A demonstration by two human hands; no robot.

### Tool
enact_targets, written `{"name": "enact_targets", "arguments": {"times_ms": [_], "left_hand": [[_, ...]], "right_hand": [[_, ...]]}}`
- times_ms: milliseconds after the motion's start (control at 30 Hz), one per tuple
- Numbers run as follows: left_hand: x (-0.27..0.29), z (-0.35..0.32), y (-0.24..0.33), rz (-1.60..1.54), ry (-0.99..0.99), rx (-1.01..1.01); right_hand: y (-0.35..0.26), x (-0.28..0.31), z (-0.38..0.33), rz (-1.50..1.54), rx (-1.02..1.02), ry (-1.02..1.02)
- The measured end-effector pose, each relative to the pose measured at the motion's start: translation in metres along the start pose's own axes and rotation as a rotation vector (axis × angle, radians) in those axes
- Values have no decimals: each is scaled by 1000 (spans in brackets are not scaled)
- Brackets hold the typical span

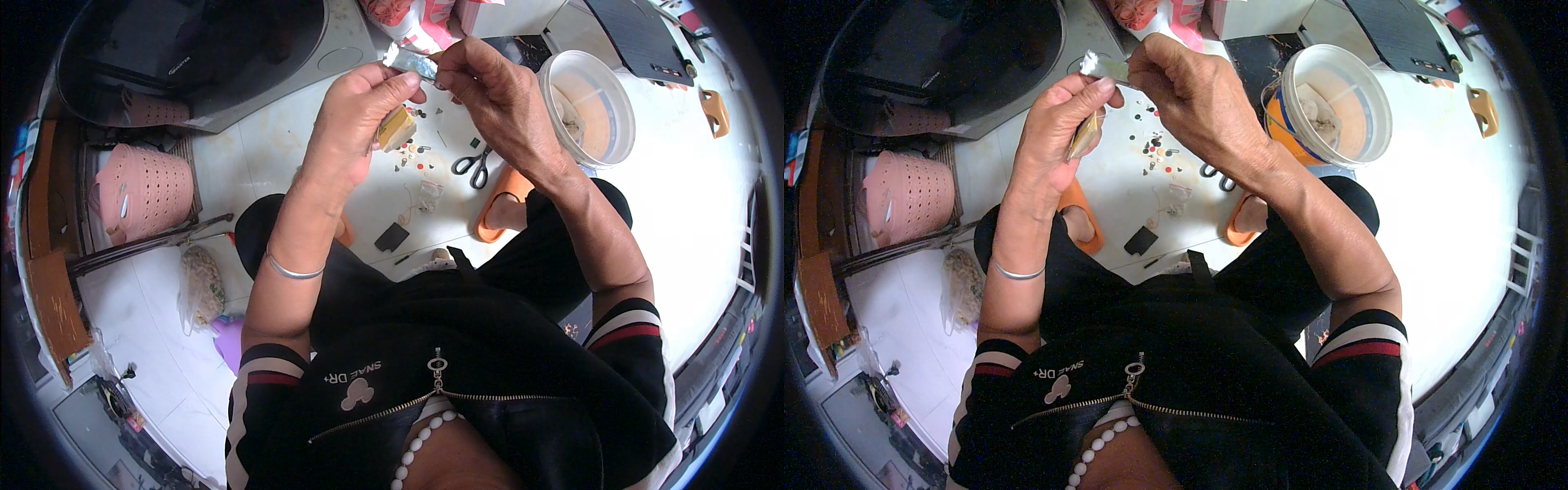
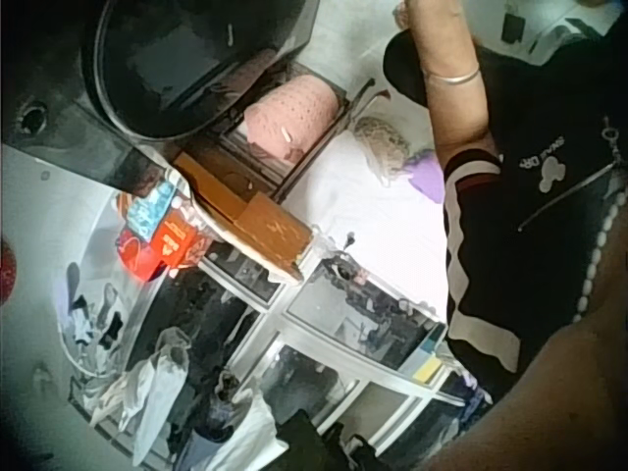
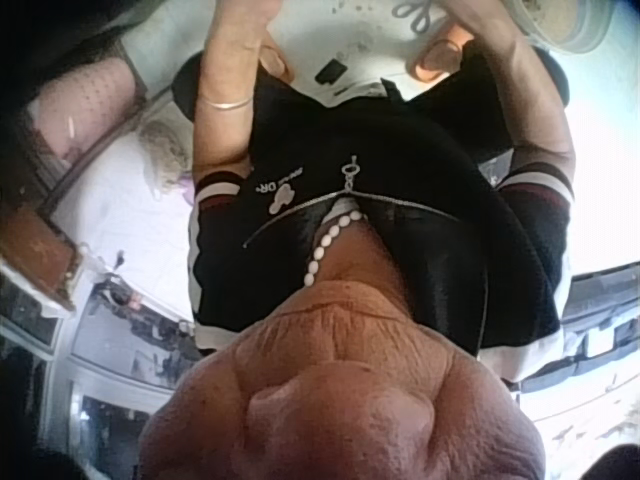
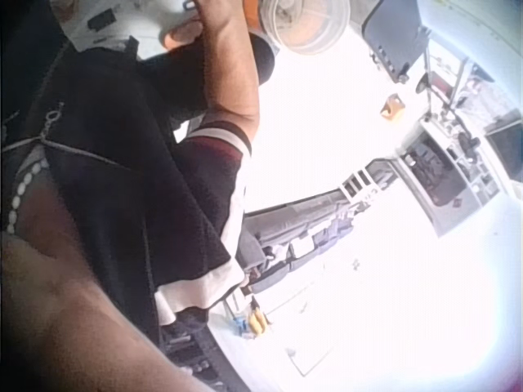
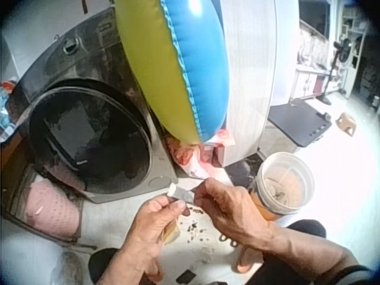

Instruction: The person sits on the floor and assembles small electronic components by hand. They handle a small cylindrical part, a blue multi-pin connector, and a yellow component, inserting pins and wires into the connectors. Scissors and other small parts are visible on the floor nearby.

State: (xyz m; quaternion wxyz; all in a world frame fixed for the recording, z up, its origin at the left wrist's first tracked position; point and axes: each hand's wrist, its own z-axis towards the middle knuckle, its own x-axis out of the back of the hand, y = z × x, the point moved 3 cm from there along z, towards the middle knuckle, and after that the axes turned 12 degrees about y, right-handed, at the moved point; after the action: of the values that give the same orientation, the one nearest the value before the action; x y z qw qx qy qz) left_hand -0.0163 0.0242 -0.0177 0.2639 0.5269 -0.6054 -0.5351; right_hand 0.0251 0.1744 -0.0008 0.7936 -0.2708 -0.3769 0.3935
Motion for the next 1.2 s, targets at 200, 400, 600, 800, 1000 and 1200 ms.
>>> {"name": "enact_targets", "arguments": {"times_ms": [200, 400, 600, 800, 1000, 1200], "left_hand": [[-5, 0, 0, -84, 18, -96], [-7, 3, -3, -116, 0, -148], [-10, 3, -11, -144, -1, -117], [-10, 0, -7, -153, 57, -93], [-5, 0, -6, -114, -26, -94], [-4, 0, -5, -157, -6, -40]], "right_hand": [[-2, -1, 1, -20, -28, 7], [-1, -1, 1, 20, -61, 62], [2, 0, 0, 51, -109, 91], [6, 2, 0, 192, -314, 61], [6, 4, 1, 373, -561, 16], [15, 6, 2, 348, -458, -39]]}}
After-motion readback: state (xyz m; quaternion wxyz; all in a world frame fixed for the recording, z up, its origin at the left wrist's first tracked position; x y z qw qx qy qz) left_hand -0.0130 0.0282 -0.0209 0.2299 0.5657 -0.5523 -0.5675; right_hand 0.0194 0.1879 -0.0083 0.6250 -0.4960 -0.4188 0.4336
